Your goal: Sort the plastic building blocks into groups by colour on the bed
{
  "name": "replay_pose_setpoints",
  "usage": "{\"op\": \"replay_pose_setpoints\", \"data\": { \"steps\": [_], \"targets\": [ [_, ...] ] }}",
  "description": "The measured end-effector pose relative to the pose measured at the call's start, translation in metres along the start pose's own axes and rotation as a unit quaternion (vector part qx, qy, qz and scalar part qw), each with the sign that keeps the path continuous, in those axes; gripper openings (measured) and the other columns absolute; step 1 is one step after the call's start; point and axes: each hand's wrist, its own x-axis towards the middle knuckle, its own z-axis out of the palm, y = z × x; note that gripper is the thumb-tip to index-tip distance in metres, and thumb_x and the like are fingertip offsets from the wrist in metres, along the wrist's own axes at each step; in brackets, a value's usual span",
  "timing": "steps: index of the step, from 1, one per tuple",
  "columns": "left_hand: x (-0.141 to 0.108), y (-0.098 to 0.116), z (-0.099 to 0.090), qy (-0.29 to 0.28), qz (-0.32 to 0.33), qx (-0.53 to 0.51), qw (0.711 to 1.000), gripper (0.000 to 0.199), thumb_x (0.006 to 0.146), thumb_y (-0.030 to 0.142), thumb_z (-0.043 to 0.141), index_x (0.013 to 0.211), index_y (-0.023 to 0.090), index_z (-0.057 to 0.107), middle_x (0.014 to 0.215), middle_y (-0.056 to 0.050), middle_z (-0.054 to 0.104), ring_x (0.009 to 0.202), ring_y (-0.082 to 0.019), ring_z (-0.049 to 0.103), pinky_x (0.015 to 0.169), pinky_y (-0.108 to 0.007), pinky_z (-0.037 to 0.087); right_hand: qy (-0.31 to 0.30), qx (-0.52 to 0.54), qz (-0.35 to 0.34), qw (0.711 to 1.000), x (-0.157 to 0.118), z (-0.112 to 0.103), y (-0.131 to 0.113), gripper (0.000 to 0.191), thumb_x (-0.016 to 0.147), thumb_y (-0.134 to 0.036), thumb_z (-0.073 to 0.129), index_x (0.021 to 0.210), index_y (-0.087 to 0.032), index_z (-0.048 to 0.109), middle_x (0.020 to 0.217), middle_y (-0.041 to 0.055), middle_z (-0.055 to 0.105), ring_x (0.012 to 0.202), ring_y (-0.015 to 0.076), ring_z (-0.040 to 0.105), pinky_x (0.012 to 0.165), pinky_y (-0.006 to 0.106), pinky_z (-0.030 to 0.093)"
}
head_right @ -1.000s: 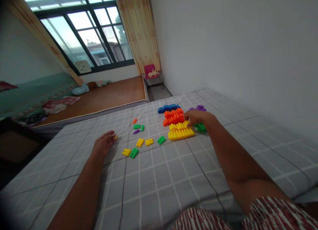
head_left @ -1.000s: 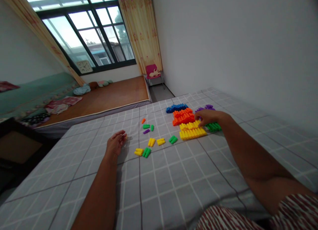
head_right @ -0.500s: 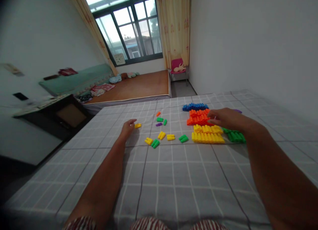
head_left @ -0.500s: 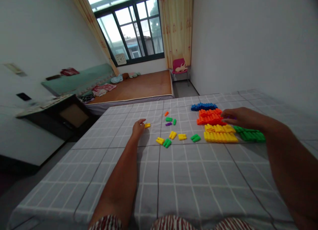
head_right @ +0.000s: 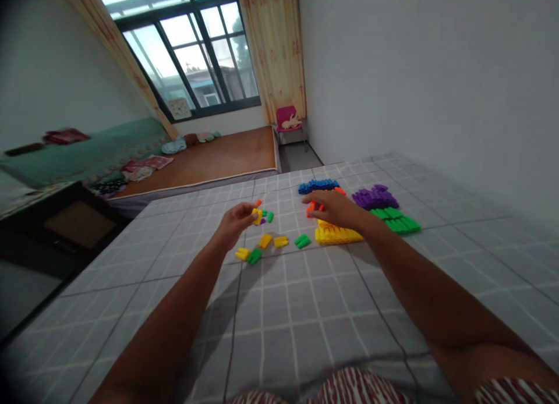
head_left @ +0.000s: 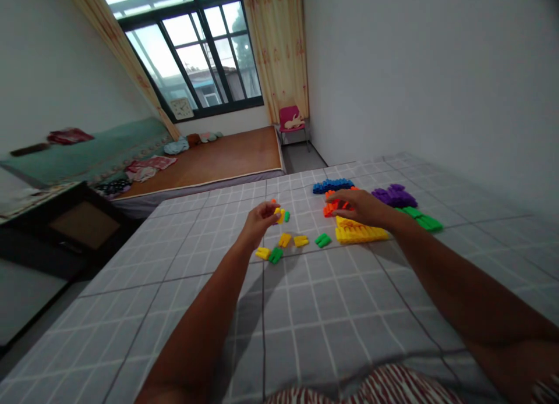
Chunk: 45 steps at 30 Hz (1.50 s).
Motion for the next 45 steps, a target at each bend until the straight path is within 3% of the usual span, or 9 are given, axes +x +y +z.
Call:
{"op": "replay_pose_setpoints", "data": {
  "steps": [5, 11, 15, 18, 21, 27, 35, 40, 45],
  "targets": [
    [-0.004, 0.02, 0.075, -0.066, -0.032, -0.085, 0.994, 0.041, 0.06, 0.035, 0.084, 0.088, 0.015, 0.061, 0.08, 0.001, 0.062, 0.07, -0.009, 0.059, 0.07, -0.025, 0.05, 0.027, 0.079, -0.074, 0.994, 0.002, 0.014, -0.016, 0.045, 0.085, -0.041, 0.062, 0.126, -0.024, 0.059, 0.116, 0.0093, 0.064, 0.088, 0.0189, 0.064, 0.076, 0.032, 0.053],
    [-0.009, 0.009, 0.104, -0.024, -0.079, -0.159, 0.984, 0.044, 0.057, 0.034, 0.088, 0.084, 0.016, 0.057, 0.076, 0.002, 0.059, 0.073, -0.01, 0.061, 0.075, -0.029, 0.052, -0.008, 0.054, -0.062, 0.997, -0.001, 0.012, -0.023, 0.044, 0.083, -0.039, 0.065, 0.123, -0.022, 0.061, 0.107, 0.0084, 0.067, 0.086, 0.0183, 0.064, 0.076, 0.029, 0.05],
    [-0.011, 0.006, 0.085, -0.061, -0.077, -0.101, 0.99, 0.039, 0.064, 0.037, 0.083, 0.089, 0.017, 0.062, 0.085, -0.002, 0.063, 0.081, -0.013, 0.063, 0.081, -0.032, 0.052, -0.08, -0.036, -0.021, 0.996, -0.007, 0.0, -0.011, 0.04, 0.078, -0.038, 0.068, 0.116, -0.023, 0.066, 0.108, 0.0082, 0.069, 0.093, 0.0221, 0.064, 0.078, 0.03, 0.046],
    [-0.009, 0.006, 0.046, -0.052, -0.017, 0.026, 0.998, 0.035, 0.068, 0.038, 0.079, 0.092, 0.016, 0.067, 0.089, -0.005, 0.067, 0.087, -0.016, 0.062, 0.083, -0.031, 0.049, -0.181, -0.086, 0.055, 0.978, -0.013, -0.009, 0.013, 0.046, 0.072, -0.042, 0.071, 0.114, -0.024, 0.068, 0.096, 0.006, 0.072, 0.081, 0.0226, 0.065, 0.068, 0.028, 0.043],
    [-0.008, 0.003, 0.004, -0.053, -0.018, 0.09, 0.994, 0.033, 0.071, 0.041, 0.075, 0.092, 0.015, 0.07, 0.092, -0.007, 0.07, 0.087, -0.019, 0.063, 0.079, -0.031, 0.048, -0.253, -0.106, 0.107, 0.956, -0.017, -0.011, 0.032, 0.05, 0.067, -0.042, 0.073, 0.114, -0.024, 0.069, 0.092, 0.0052, 0.073, 0.077, 0.0229, 0.066, 0.065, 0.028, 0.041],
    [-0.013, -0.005, -0.037, -0.047, -0.018, 0.186, 0.981, 0.028, 0.065, 0.037, 0.076, 0.086, 0.018, 0.074, 0.088, -0.008, 0.073, 0.088, -0.024, 0.063, 0.081, -0.034, 0.048, -0.295, -0.101, 0.139, 0.94, -0.021, -0.008, 0.043, 0.052, 0.062, -0.039, 0.074, 0.112, -0.023, 0.07, 0.094, 0.0063, 0.073, 0.081, 0.0249, 0.066, 0.066, 0.03, 0.042],
    [-0.012, -0.011, -0.04, -0.136, 0.017, 0.279, 0.95, 0.024, 0.069, 0.032, 0.071, 0.089, 0.019, 0.075, 0.09, -0.007, 0.074, 0.081, -0.022, 0.065, 0.076, -0.032, 0.051, -0.194, -0.143, 0.102, 0.965, -0.015, -0.012, 0.024, 0.036, 0.079, -0.04, 0.063, 0.11, -0.023, 0.068, 0.097, 0.0086, 0.072, 0.084, 0.0255, 0.066, 0.067, 0.031, 0.042],
    [-0.016, -0.035, -0.015, -0.142, 0.024, 0.384, 0.912, 0.043, 0.067, 0.024, 0.07, 0.109, 0.023, 0.071, 0.102, -0.007, 0.071, 0.081, -0.02, 0.065, 0.073, -0.028, 0.05, -0.161, -0.096, 0.03, 0.982, -0.003, 0.032, -0.014, 0.027, 0.088, -0.033, 0.055, 0.11, -0.023, 0.066, 0.098, 0.0077, 0.072, 0.087, 0.0218, 0.066, 0.071, 0.029, 0.044],
    [-0.019, -0.043, 0.008, -0.16, 0.057, 0.431, 0.886, 0.036, 0.07, 0.023, 0.069, 0.106, 0.019, 0.072, 0.097, -0.008, 0.069, 0.079, -0.02, 0.063, 0.075, -0.029, 0.048, -0.123, -0.085, -0.062, 0.987, 0.003, 0.085, -0.031, 0.031, 0.088, -0.019, 0.052, 0.117, -0.019, 0.063, 0.115, 0.012, 0.067, 0.104, 0.0246, 0.06, 0.085, 0.035, 0.047]
  ]
}}
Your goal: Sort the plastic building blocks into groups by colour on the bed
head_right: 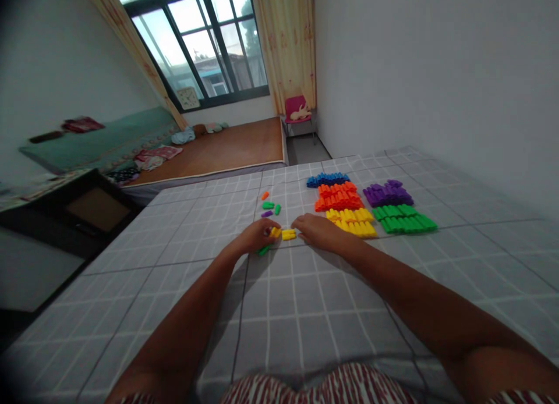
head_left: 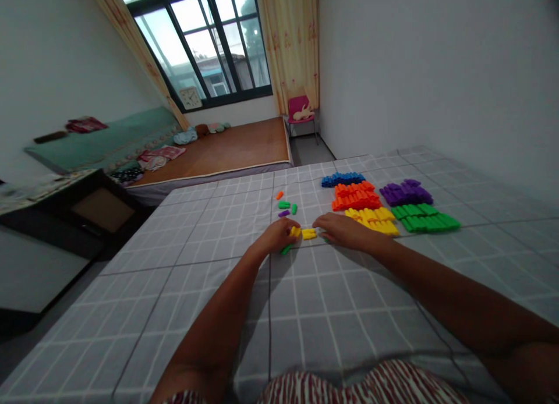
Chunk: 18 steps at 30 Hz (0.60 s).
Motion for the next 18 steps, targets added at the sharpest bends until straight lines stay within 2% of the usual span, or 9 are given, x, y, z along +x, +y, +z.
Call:
{"op": "replay_pose_setpoints", "data": {
  "steps": [4, 8, 10, 13, 16, 18],
  "targets": [
    [0.003, -0.002, 0.002, 0.052, -0.028, 0.037, 0.998, 0.035, 0.079, 0.03, 0.065, 0.112, 0.017, 0.069, 0.112, -0.012, 0.063, 0.078, -0.019, 0.063, 0.077, -0.031, 0.049, 0.032, -0.008, -0.049, 0.998, 0.009, 0.026, -0.006, 0.037, 0.092, -0.019, 0.049, 0.128, -0.024, 0.056, 0.13, 0.0111, 0.06, 0.112, 0.025, 0.054, 0.089, 0.04, 0.047],
    [0.003, -0.019, -0.011, 0.103, -0.059, 0.058, 0.991, 0.033, 0.085, 0.027, 0.059, 0.117, 0.022, 0.068, 0.119, -0.011, 0.062, 0.091, -0.021, 0.064, 0.087, -0.032, 0.048, 0.016, -0.008, -0.07, 0.997, 0.012, 0.035, -0.005, 0.034, 0.095, -0.023, 0.046, 0.128, -0.027, 0.054, 0.134, 0.0088, 0.057, 0.112, 0.0249, 0.053, 0.089, 0.041, 0.047],
    [0.002, -0.028, -0.018, 0.088, -0.04, 0.034, 0.995, 0.033, 0.084, 0.021, 0.057, 0.115, 0.021, 0.069, 0.12, -0.012, 0.063, 0.097, -0.022, 0.064, 0.09, -0.034, 0.048, 0.019, 0.0, -0.072, 0.997, 0.012, 0.034, -0.005, 0.03, 0.095, -0.021, 0.045, 0.123, -0.024, 0.057, 0.133, 0.0102, 0.058, 0.11, 0.0241, 0.054, 0.092, 0.04, 0.045],
    [0.003, -0.032, -0.018, 0.037, 0.059, 0.002, 0.998, 0.043, 0.081, 0.006, 0.048, 0.116, 0.021, 0.068, 0.128, -0.011, 0.061, 0.116, -0.023, 0.058, 0.1, -0.037, 0.045, 0.03, 0.008, -0.045, 0.999, 0.011, 0.03, -0.006, 0.029, 0.089, -0.019, 0.053, 0.118, -0.02, 0.058, 0.125, 0.0126, 0.061, 0.106, 0.0238, 0.057, 0.09, 0.037, 0.046],
    [0.006, -0.025, -0.01, -0.018, 0.145, 0.035, 0.989, 0.054, 0.076, -0.002, 0.043, 0.116, 0.023, 0.069, 0.133, -0.008, 0.06, 0.125, -0.022, 0.052, 0.11, -0.043, 0.036, 0.028, 0.009, 0.002, 1.0, 0.011, 0.017, -0.007, 0.031, 0.086, -0.026, 0.06, 0.116, -0.019, 0.058, 0.111, 0.0107, 0.065, 0.095, 0.0224, 0.062, 0.078, 0.032, 0.048],
    [0.008, -0.019, -0.006, -0.049, 0.162, 0.068, 0.983, 0.05, 0.077, -0.001, 0.044, 0.112, 0.023, 0.07, 0.13, -0.007, 0.062, 0.122, -0.022, 0.054, 0.111, -0.043, 0.035, 0.035, 0.01, 0.02, 0.999, 0.01, 0.001, -0.003, 0.029, 0.088, -0.031, 0.058, 0.115, -0.02, 0.06, 0.107, 0.0097, 0.067, 0.09, 0.0214, 0.064, 0.075, 0.03, 0.047]
  ]
}}
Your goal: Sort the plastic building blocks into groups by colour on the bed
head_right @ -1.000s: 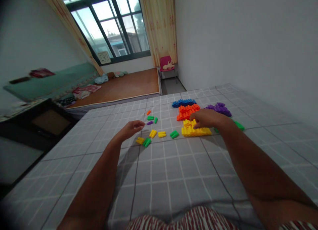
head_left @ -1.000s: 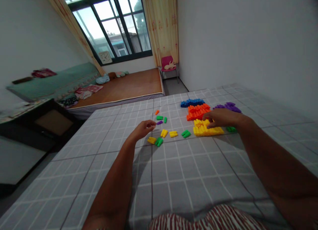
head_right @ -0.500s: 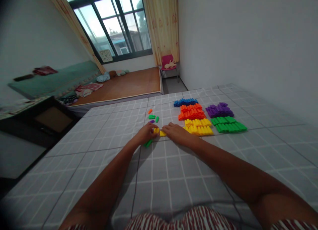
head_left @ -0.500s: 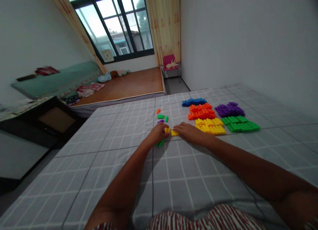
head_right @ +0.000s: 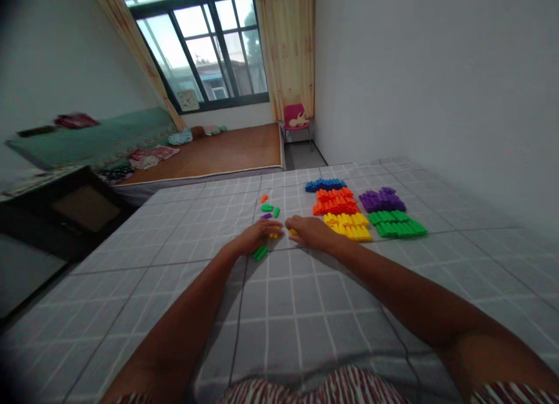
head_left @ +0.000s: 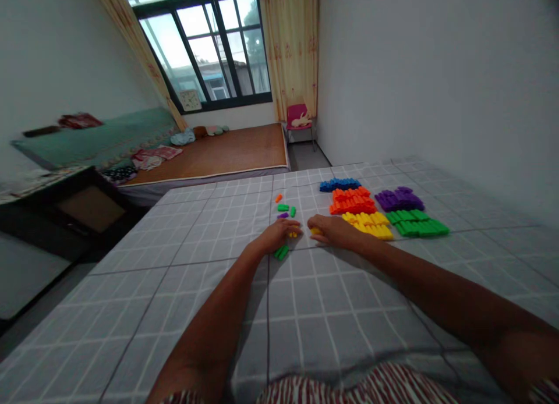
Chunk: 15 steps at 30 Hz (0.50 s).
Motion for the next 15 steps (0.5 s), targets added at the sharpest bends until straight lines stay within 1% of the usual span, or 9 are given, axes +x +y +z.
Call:
{"op": "replay_pose_setpoints", "data": {
  "steps": [1, 3, 5, 7, 9, 10, 12, 15],
  "targets": [
    [0.001, 0.002, 0.0, -0.007, -0.006, 0.013, 1.0, 0.047, 0.079, 0.0, 0.045, 0.111, 0.022, 0.07, 0.128, -0.007, 0.063, 0.12, -0.022, 0.055, 0.109, -0.042, 0.037, 0.01, 0.004, 0.008, 1.0, -0.001, -0.01, 0.004, 0.028, 0.089, -0.032, 0.057, 0.115, -0.021, 0.061, 0.106, 0.0095, 0.068, 0.089, 0.0211, 0.064, 0.075, 0.03, 0.046],
    [0.0, 0.004, -0.004, 0.006, -0.04, 0.038, 0.998, 0.038, 0.083, 0.006, 0.049, 0.111, 0.021, 0.07, 0.125, -0.008, 0.063, 0.116, -0.022, 0.056, 0.105, -0.039, 0.041, 0.041, 0.02, 0.027, 0.999, -0.008, -0.033, 0.018, 0.027, 0.09, -0.034, 0.054, 0.112, -0.022, 0.065, 0.104, 0.0088, 0.07, 0.087, 0.0207, 0.064, 0.076, 0.03, 0.046],
    [-0.003, 0.003, -0.009, 0.034, -0.081, 0.059, 0.994, 0.033, 0.082, 0.013, 0.057, 0.112, 0.021, 0.069, 0.122, -0.009, 0.063, 0.114, -0.024, 0.057, 0.1, -0.038, 0.045, 0.08, 0.042, 0.063, 0.994, -0.023, -0.054, 0.036, 0.025, 0.09, -0.036, 0.052, 0.104, -0.021, 0.067, 0.097, 0.0071, 0.071, 0.082, 0.0194, 0.064, 0.074, 0.029, 0.045],
    [-0.006, 0.003, -0.014, 0.057, -0.11, 0.071, 0.99, 0.032, 0.079, 0.017, 0.064, 0.111, 0.02, 0.068, 0.117, -0.009, 0.065, 0.11, -0.026, 0.058, 0.095, -0.038, 0.047, 0.116, 0.075, 0.118, 0.983, -0.044, -0.067, 0.056, 0.025, 0.089, -0.039, 0.052, 0.097, -0.02, 0.065, 0.09, 0.0049, 0.07, 0.075, 0.0176, 0.062, 0.068, 0.028, 0.045],
    [-0.003, 0.007, -0.017, 0.071, -0.135, 0.058, 0.987, 0.031, 0.076, 0.02, 0.069, 0.107, 0.02, 0.067, 0.108, -0.008, 0.067, 0.101, -0.025, 0.061, 0.088, -0.036, 0.049, 0.137, 0.106, 0.179, 0.968, -0.066, -0.069, 0.074, 0.026, 0.085, -0.042, 0.054, 0.092, -0.019, 0.063, 0.081, 0.0031, 0.068, 0.067, 0.0164, 0.06, 0.062, 0.027, 0.044],
    [0.0, 0.011, -0.017, 0.075, -0.144, 0.043, 0.986, 0.031, 0.075, 0.022, 0.07, 0.105, 0.019, 0.067, 0.103, -0.007, 0.068, 0.095, -0.023, 0.062, 0.083, -0.034, 0.05, 0.14, 0.117, 0.199, 0.963, -0.076, -0.068, 0.082, 0.026, 0.083, -0.043, 0.056, 0.09, -0.019, 0.062, 0.079, 0.0027, 0.067, 0.066, 0.0162, 0.06, 0.06, 0.027, 0.044],
    [0.013, 0.022, -0.016, 0.079, -0.152, 0.007, 0.985, 0.036, 0.074, 0.029, 0.072, 0.108, 0.019, 0.066, 0.091, -0.004, 0.067, 0.082, -0.019, 0.063, 0.075, -0.03, 0.05, 0.137, 0.122, 0.21, 0.96, -0.091, -0.06, 0.094, 0.024, 0.079, -0.041, 0.06, 0.087, -0.019, 0.062, 0.078, 0.0025, 0.067, 0.067, 0.0163, 0.059, 0.06, 0.027, 0.044],
    [0.041, 0.046, -0.008, 0.072, -0.134, -0.06, 0.986, 0.043, 0.076, 0.038, 0.07, 0.114, 0.019, 0.065, 0.077, 0.0, 0.064, 0.07, -0.015, 0.06, 0.068, -0.027, 0.049, 0.14, 0.113, 0.223, 0.958, -0.1, -0.047, 0.101, 0.02, 0.075, -0.037, 0.063, 0.082, -0.018, 0.062, 0.077, 0.0028, 0.066, 0.068, 0.0164, 0.058, 0.06, 0.027, 0.043]
  ]
}}
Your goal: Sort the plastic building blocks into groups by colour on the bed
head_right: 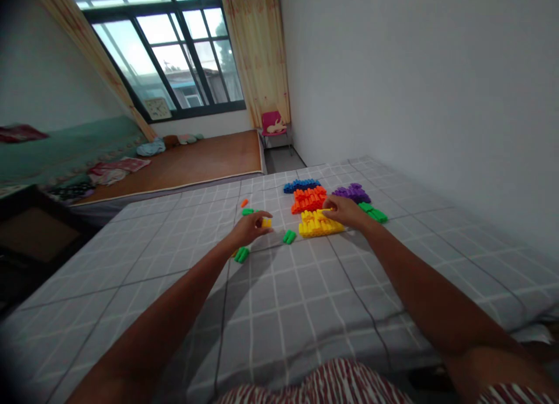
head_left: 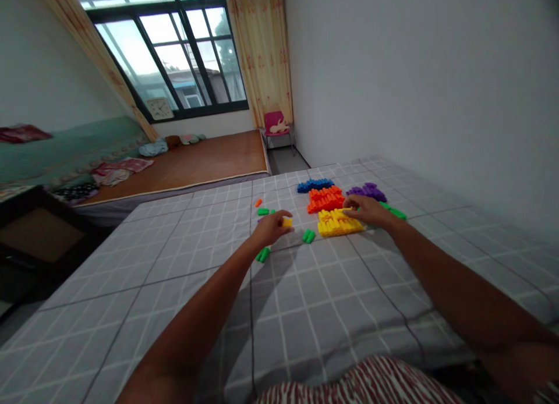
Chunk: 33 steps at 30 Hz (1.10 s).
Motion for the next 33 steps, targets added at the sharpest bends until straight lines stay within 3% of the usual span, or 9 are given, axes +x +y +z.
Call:
{"op": "replay_pose_setpoints", "data": {
  "steps": [3, 6, 13, 19, 24, 29, 33],
  "targets": [
    [0.02, 0.027, 0.019, -0.052, 0.002, -0.122, 0.991, 0.043, 0.08, 0.041, 0.065, 0.115, 0.016, 0.066, 0.073, 0.0, 0.062, 0.064, -0.013, 0.059, 0.061, -0.024, 0.049, 0.023, 0.018, 0.043, 0.999, -0.004, 0.011, 0.003, 0.018, 0.072, -0.035, 0.063, 0.078, -0.019, 0.059, 0.073, 0.002, 0.064, 0.065, 0.0161, 0.058, 0.059, 0.026, 0.043],
    [0.034, 0.046, 0.039, -0.083, -0.021, -0.207, 0.975, 0.041, 0.082, 0.036, 0.063, 0.116, 0.013, 0.065, 0.079, -0.003, 0.065, 0.061, -0.011, 0.06, 0.06, -0.024, 0.051, 0.044, 0.032, 0.035, 0.998, -0.01, 0.02, 0.003, 0.013, 0.073, -0.032, 0.06, 0.077, -0.019, 0.056, 0.074, 0.0015, 0.064, 0.066, 0.0154, 0.059, 0.061, 0.026, 0.043],
    [0.044, 0.066, 0.068, -0.028, -0.073, -0.173, 0.982, 0.031, 0.082, 0.02, 0.061, 0.112, 0.016, 0.058, 0.099, -0.005, 0.065, 0.063, -0.009, 0.062, 0.06, -0.023, 0.052, 0.109, -0.053, 0.027, 0.992, -0.019, 0.025, 0.0, 0.01, 0.074, -0.027, 0.056, 0.067, -0.02, 0.051, 0.067, 0.0016, 0.06, 0.061, 0.0147, 0.054, 0.057, 0.026, 0.035],
    [0.044, 0.072, 0.073, 0.009, -0.042, -0.075, 0.996, 0.026, 0.084, 0.026, 0.063, 0.107, 0.016, 0.063, 0.105, -0.007, 0.067, 0.073, -0.013, 0.065, 0.07, -0.026, 0.053, 0.122, -0.077, 0.012, 0.989, -0.019, 0.031, -0.005, 0.014, 0.079, -0.03, 0.053, 0.07, -0.02, 0.053, 0.068, 0.0022, 0.061, 0.061, 0.0149, 0.053, 0.057, 0.026, 0.034],
    [0.038, 0.065, 0.068, 0.018, -0.004, -0.042, 0.999, 0.044, 0.077, 0.036, 0.072, 0.115, 0.015, 0.064, 0.111, -0.01, 0.065, 0.075, -0.015, 0.066, 0.075, -0.029, 0.053, 0.083, -0.064, 0.021, 0.994, -0.022, 0.024, -0.001, 0.025, 0.086, -0.039, 0.051, 0.075, -0.019, 0.06, 0.072, 0.004, 0.067, 0.064, 0.0162, 0.059, 0.059, 0.027, 0.037],
    [0.033, 0.063, 0.075, 0.015, 0.007, -0.041, 0.999, 0.043, 0.073, 0.025, 0.073, 0.114, 0.015, 0.063, 0.109, -0.009, 0.065, 0.074, -0.014, 0.066, 0.076, -0.028, 0.053, 0.013, -0.012, 0.005, 1.0, -0.026, 0.017, 0.01, 0.023, 0.072, -0.039, 0.069, 0.085, -0.02, 0.065, 0.082, 0.0026, 0.07, 0.069, 0.0163, 0.062, 0.062, 0.026, 0.043],
    [0.03, 0.063, 0.073, 0.02, 0.03, -0.027, 0.999, 0.041, 0.075, 0.025, 0.072, 0.114, 0.017, 0.064, 0.111, -0.009, 0.064, 0.077, -0.014, 0.065, 0.078, -0.029, 0.053, 0.003, -0.03, -0.001, 1.0, -0.028, 0.015, 0.011, 0.027, 0.068, -0.037, 0.074, 0.088, -0.02, 0.066, 0.082, 0.0027, 0.07, 0.068, 0.0169, 0.062, 0.061, 0.027, 0.044]
  ]
}}
